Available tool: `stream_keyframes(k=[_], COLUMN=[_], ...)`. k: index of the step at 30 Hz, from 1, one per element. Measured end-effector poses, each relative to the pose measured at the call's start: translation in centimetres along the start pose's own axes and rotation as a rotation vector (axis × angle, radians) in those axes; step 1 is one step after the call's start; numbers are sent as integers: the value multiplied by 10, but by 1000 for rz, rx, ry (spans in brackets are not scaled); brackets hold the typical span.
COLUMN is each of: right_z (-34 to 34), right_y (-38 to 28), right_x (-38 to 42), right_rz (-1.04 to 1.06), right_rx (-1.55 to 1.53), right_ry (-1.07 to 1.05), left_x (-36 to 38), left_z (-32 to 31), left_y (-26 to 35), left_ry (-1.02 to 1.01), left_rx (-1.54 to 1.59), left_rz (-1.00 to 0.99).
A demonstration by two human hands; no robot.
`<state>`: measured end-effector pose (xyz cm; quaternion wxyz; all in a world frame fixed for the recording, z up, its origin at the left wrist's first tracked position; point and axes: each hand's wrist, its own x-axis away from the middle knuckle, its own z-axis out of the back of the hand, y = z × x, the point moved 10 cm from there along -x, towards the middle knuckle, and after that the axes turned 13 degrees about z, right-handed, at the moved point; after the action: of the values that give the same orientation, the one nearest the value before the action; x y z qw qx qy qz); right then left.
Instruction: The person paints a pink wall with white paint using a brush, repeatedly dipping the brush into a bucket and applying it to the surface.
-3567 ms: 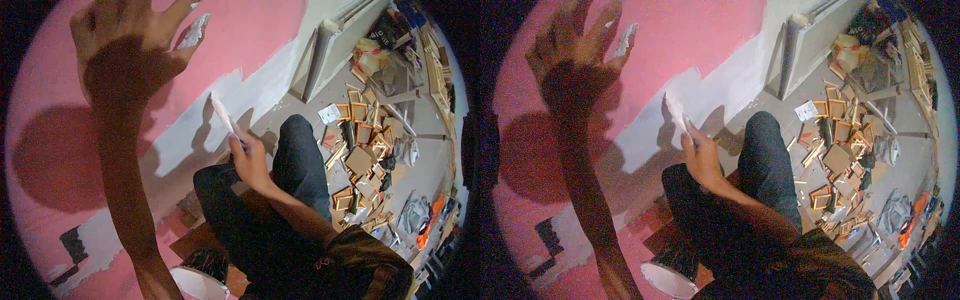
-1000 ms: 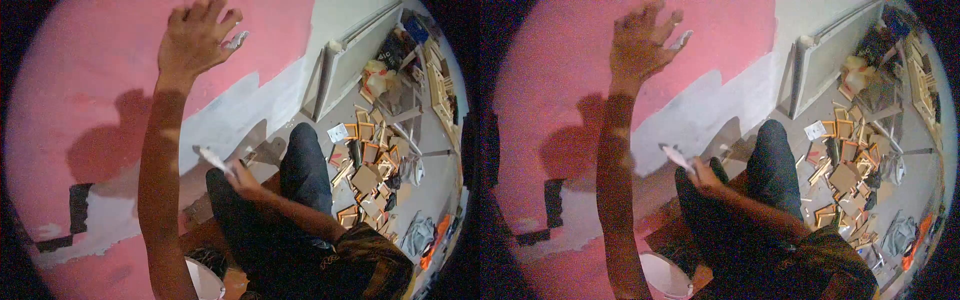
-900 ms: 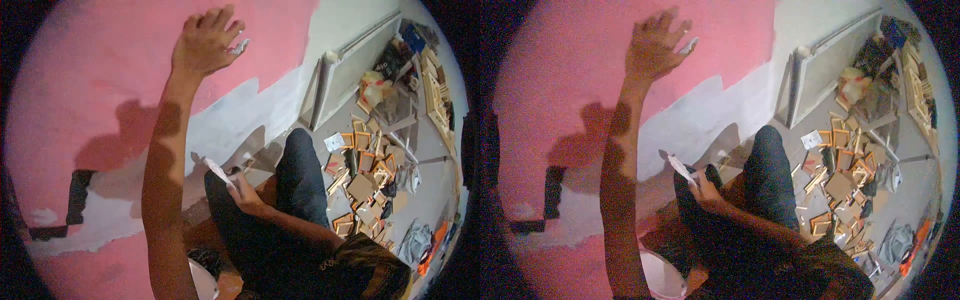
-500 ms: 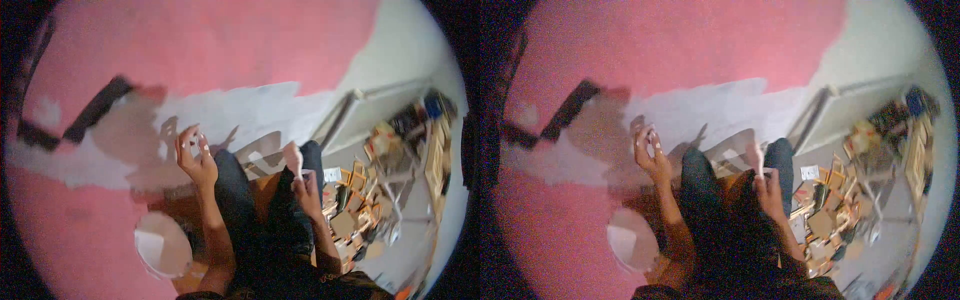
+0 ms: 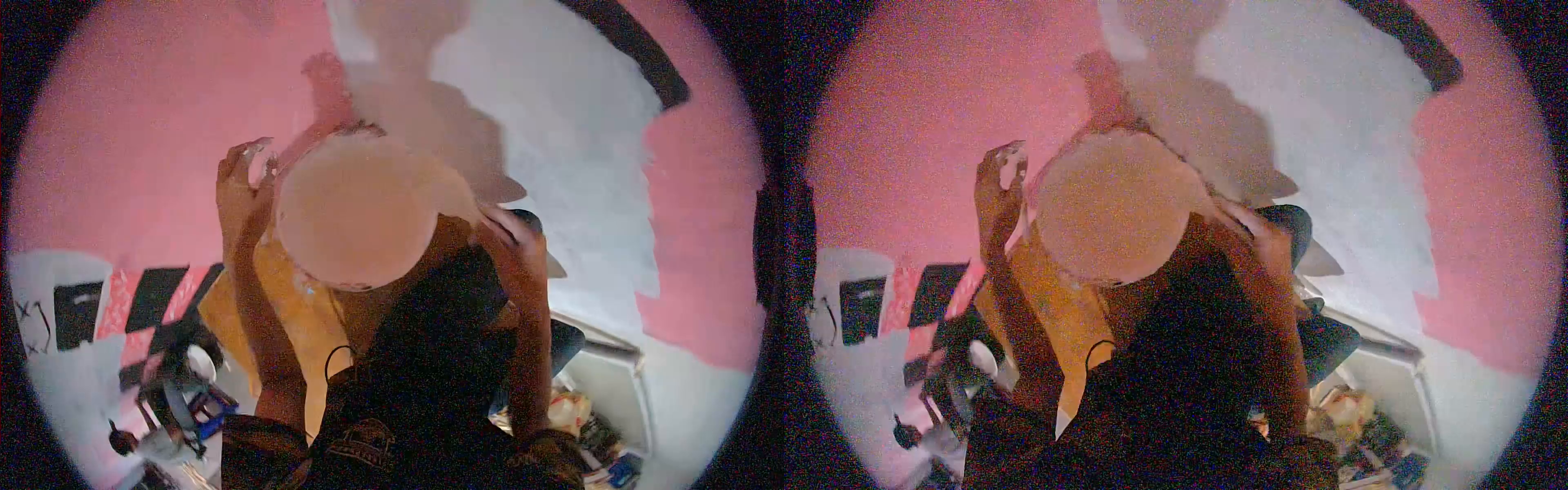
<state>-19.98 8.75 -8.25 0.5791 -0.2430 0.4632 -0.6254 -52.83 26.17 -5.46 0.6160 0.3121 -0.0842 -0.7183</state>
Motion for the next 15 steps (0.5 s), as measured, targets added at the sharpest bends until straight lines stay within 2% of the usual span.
stream_keyframes(k=[1,3,6,9,12,15], right_z=[-29,-93,-183,-245,-264,-268], right_y=[-12,-26,3,34,61,70], right_x=[-21,-43,-55,-59,-58,-58], right_rz=[116,360,214,357,389,434], right_rx=[98,274,657,746,807,808], right_ry=[-165,-478,-901,-964,-975,-879], left_x=[5,22,33,34,35,36], left_z=[-1,-11,-31,-52,-60,-77], left_y=[-14,-56,-106,-118,-100,-86], left_ry=[33,1,-38,-118,-138,-189], left_rx=[-124,-200,-127,28,44,-186], left_rz=[-29,125,230,210,285,57])
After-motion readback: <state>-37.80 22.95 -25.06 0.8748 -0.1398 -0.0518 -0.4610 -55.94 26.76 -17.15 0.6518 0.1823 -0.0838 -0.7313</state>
